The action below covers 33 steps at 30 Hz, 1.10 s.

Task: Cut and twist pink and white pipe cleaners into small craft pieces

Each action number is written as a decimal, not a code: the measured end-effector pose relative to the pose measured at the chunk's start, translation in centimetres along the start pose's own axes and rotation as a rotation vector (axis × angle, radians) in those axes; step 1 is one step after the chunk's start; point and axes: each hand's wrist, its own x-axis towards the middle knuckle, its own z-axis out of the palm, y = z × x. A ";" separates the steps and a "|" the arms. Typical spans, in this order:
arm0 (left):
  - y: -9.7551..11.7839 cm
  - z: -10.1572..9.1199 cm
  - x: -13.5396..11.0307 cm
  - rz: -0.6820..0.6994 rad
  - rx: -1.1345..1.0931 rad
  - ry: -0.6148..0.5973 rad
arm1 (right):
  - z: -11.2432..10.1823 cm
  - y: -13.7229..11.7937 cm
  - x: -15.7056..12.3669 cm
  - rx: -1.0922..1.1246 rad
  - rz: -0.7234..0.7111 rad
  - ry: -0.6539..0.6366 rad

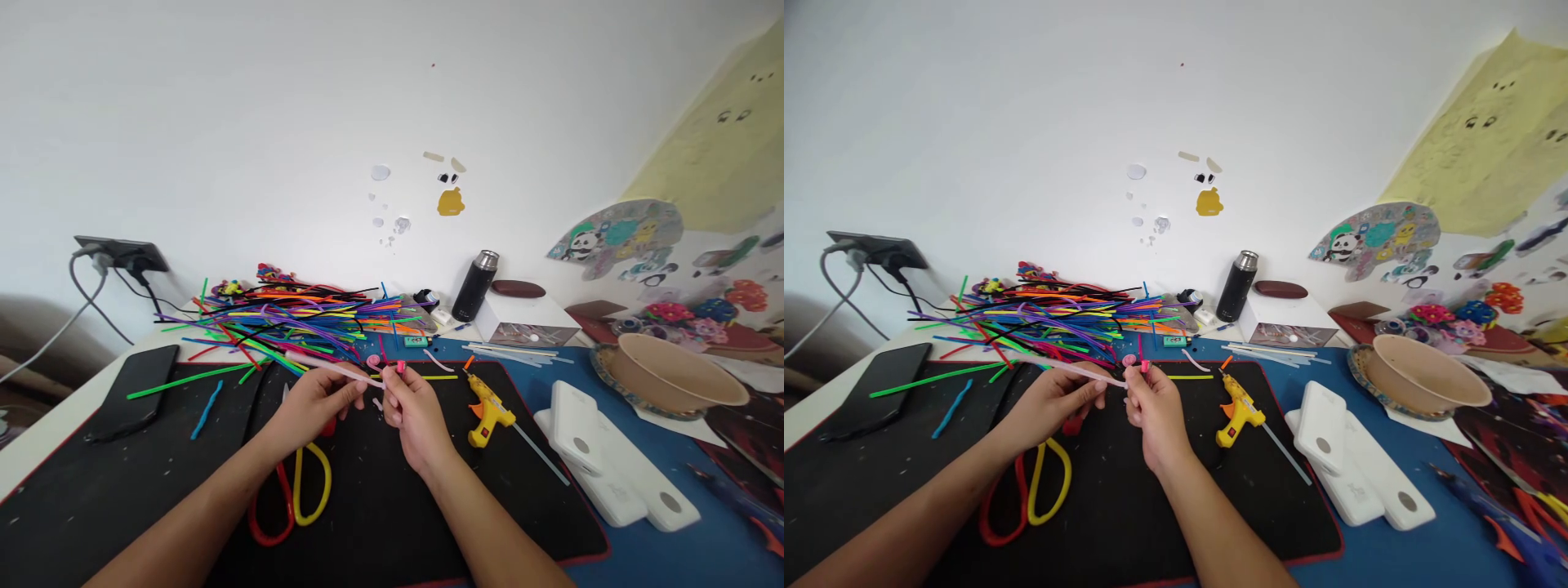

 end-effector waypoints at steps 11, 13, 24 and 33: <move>-0.4 0.3 -0.3 0.044 0.106 0.089 | 0.1 0.4 -0.1 -0.035 -0.010 -0.022; -0.4 0.3 -0.3 0.058 0.132 0.113 | 0.2 0.5 -0.2 -0.046 -0.014 -0.031; -0.5 -0.8 0.1 0.025 0.055 0.273 | -2.0 -3.2 1.1 0.080 -0.169 0.127; 1.5 -5.3 2.4 0.104 -0.165 0.583 | -1.3 -1.6 0.9 0.098 -0.033 0.007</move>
